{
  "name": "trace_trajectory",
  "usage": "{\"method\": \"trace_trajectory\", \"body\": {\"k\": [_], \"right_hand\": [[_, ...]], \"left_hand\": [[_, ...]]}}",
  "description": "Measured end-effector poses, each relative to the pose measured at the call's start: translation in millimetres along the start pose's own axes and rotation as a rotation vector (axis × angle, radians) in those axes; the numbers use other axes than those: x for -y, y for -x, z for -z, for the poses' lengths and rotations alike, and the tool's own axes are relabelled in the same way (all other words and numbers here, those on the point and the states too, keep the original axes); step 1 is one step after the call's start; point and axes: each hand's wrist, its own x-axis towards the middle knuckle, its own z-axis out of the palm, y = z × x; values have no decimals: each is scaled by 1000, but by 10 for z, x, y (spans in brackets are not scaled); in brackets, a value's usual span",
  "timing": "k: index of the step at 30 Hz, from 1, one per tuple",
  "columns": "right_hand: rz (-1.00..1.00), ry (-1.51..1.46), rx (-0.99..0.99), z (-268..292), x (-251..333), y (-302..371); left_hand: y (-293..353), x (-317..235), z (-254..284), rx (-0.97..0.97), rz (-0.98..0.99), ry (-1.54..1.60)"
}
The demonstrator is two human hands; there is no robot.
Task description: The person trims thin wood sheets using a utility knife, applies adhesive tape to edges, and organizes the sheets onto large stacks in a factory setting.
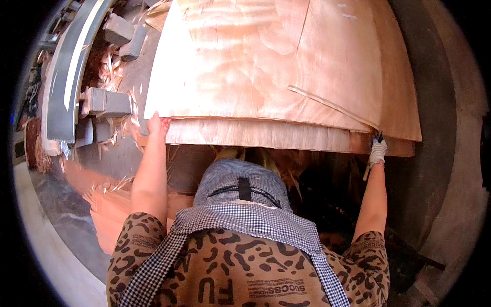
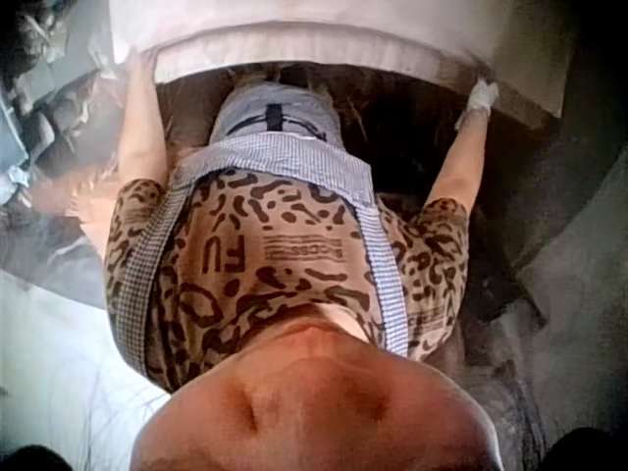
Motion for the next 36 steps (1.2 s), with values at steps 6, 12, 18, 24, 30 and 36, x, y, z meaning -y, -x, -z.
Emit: {"method": "trace_trajectory", "body": {"k": [6,12,18,24,30,36], "right_hand": [[-24,-13,71,-281,467,278],[142,227,130,19,970,672],[12,360,837,621,1444,2152],[-589,199,1430,708,31,3293],[-133,-386,756,-197,1126,2602],[-350,-569,82,490,903,1636]], "left_hand": [[-179,0,386,-10,54,119],[-53,2,379,89,114,137],[280,219,736,41,-363,-629],[1323,237,-601,445,-1046,-753],[1397,759,-1034,559,-1184,-1480],[1356,681,-966,509,-1095,-1646]]}}
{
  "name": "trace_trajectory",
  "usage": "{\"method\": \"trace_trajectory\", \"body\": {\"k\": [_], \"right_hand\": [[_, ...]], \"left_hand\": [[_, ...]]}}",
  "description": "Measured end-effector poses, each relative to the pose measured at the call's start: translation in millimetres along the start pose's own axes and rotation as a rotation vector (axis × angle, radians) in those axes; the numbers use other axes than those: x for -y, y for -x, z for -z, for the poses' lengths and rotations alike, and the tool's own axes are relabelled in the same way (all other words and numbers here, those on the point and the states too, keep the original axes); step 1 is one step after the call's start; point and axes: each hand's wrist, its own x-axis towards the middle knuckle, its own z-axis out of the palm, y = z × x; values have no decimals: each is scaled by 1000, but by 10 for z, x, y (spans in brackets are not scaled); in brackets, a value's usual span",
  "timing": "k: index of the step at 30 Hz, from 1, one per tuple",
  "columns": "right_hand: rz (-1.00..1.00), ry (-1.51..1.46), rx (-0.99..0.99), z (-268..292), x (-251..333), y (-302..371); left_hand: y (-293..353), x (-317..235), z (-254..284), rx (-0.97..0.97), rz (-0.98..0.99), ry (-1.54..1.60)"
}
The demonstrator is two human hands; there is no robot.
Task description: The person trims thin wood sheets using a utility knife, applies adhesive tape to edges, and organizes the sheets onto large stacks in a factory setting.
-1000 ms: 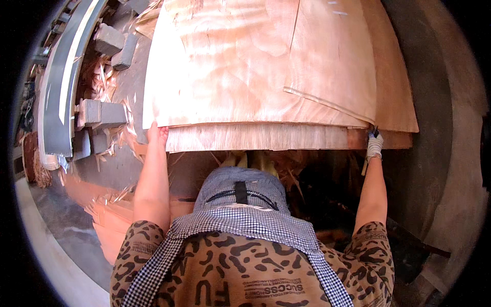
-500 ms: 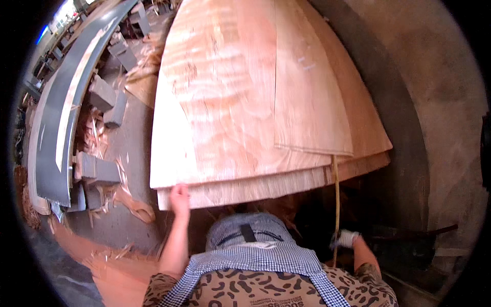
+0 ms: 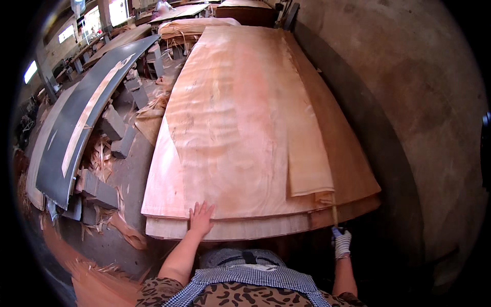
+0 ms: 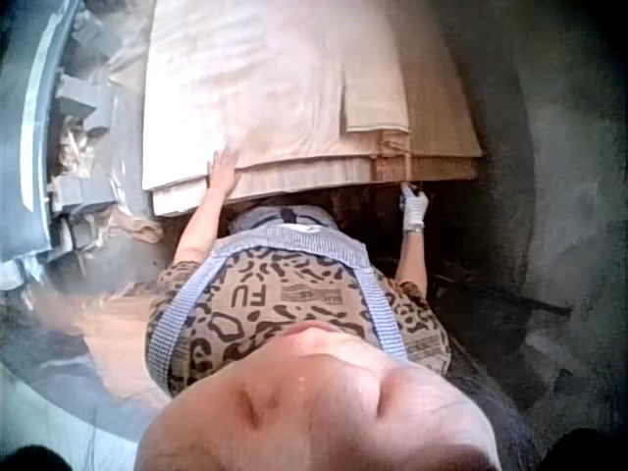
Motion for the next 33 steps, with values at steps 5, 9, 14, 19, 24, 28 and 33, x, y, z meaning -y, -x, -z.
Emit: {"method": "trace_trajectory", "body": {"k": [5,9,14,19,24,28,33], "right_hand": [[156,581,-229,959,75,-745],[-206,984,-273,1459,295,-895],[-166,848,-99,1009,510,-1081],[148,1156,-347,1316,962,-805],[185,1136,-583,1717,1101,-627],[299,1054,-492,1109,1204,101],[453,618,-342,-109,325,694]], "left_hand": [[-84,91,2,110,92,-115],[-144,7,88,174,121,-118],[36,315,-36,125,109,-13],[681,108,276,-162,234,132],[1412,539,28,-259,382,157],[1802,739,-29,-266,431,231],[2256,1328,4,-296,427,245]]}}
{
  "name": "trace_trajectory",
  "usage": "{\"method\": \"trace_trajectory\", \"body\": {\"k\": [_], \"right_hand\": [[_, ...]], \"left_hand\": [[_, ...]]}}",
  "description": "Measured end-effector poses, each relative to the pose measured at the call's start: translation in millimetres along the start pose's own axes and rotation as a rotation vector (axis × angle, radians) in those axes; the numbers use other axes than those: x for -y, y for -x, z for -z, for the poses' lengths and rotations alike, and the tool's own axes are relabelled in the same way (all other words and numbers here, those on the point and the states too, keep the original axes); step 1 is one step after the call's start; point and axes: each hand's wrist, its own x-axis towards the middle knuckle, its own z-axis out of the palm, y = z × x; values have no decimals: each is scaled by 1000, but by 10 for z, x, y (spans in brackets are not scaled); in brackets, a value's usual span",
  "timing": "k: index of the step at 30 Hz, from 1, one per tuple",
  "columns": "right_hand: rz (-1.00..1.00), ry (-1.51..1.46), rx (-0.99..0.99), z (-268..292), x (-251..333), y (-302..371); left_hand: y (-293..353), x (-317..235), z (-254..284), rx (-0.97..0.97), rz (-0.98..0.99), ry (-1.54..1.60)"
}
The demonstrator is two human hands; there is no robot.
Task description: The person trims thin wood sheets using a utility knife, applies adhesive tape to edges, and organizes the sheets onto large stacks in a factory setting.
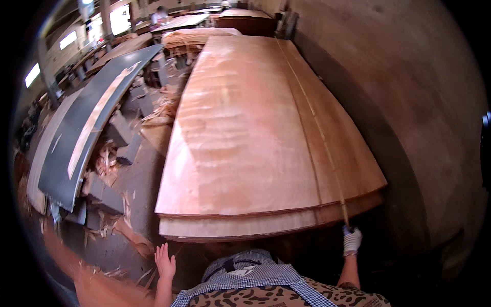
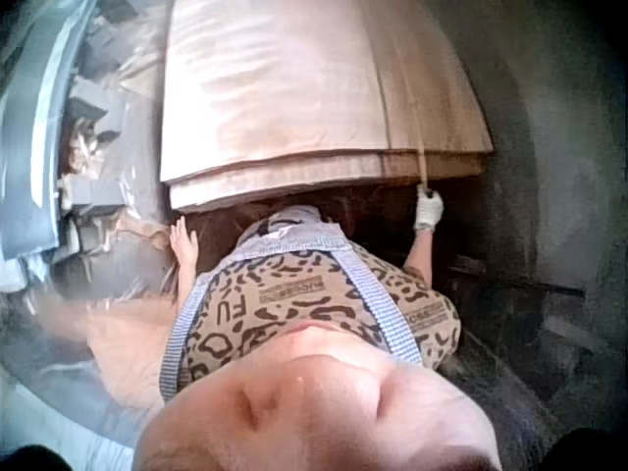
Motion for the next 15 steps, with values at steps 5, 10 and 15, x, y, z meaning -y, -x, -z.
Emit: {"method": "trace_trajectory", "body": {"k": [5,10,15], "right_hand": [[-318,-686,383,-681,1213,776],[-286,-795,665,-1099,2448,808],[-348,-860,1053,-1603,3477,1536]], "left_hand": [[17,530,229,83,-18,26],[123,949,433,-34,-33,177],[343,1386,311,21,113,534]]}}
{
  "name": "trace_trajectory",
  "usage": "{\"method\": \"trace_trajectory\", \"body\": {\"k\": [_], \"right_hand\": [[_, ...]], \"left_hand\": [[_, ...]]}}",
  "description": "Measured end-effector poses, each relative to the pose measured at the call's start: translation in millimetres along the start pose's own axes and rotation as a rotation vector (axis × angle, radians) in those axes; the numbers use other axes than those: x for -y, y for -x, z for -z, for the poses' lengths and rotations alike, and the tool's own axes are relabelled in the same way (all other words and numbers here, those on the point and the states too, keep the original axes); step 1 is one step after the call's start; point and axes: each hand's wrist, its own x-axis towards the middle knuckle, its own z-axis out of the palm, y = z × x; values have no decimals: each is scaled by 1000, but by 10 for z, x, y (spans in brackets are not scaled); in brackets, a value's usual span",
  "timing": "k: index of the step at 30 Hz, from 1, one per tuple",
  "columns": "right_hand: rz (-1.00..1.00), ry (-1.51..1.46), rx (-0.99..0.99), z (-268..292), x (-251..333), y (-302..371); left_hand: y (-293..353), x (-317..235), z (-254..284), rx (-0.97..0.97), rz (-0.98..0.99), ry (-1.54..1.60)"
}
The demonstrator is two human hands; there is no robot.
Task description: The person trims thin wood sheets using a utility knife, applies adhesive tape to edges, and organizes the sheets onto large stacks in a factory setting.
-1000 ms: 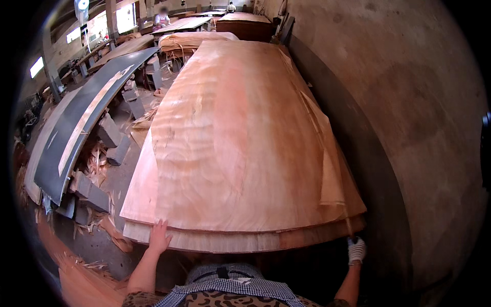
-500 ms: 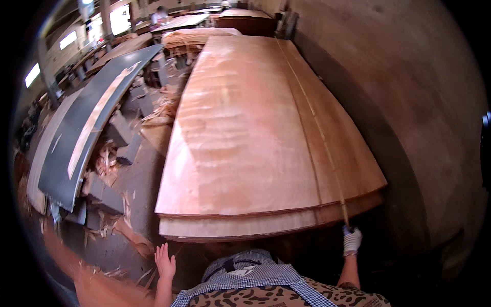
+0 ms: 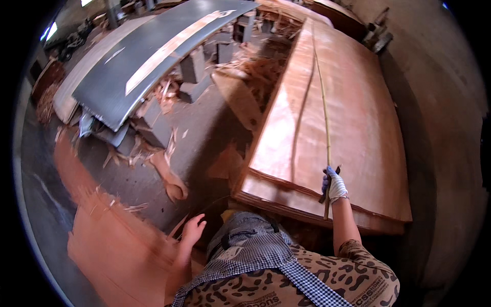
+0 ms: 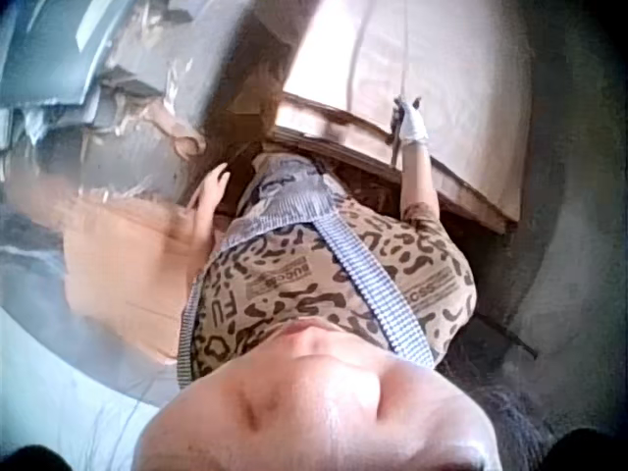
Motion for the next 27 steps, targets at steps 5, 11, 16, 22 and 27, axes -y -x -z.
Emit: {"method": "trace_trajectory", "body": {"k": [5,11,16,22,27], "right_hand": [[283,-16,152,-2155,-340,490],[377,508,785,-4254,-1445,949],[701,556,809,-5556,-1660,494],[1235,1468,597,-7773,-1839,-523],[652,1526,253,-9598,-2043,19]], "left_hand": [[-439,-302,431,42,17,375],[-1335,-643,1648,-238,85,167],[-1094,69,2941,-406,360,148],[-598,998,3999,-486,457,169],[-307,1777,5070,-586,602,238]]}}
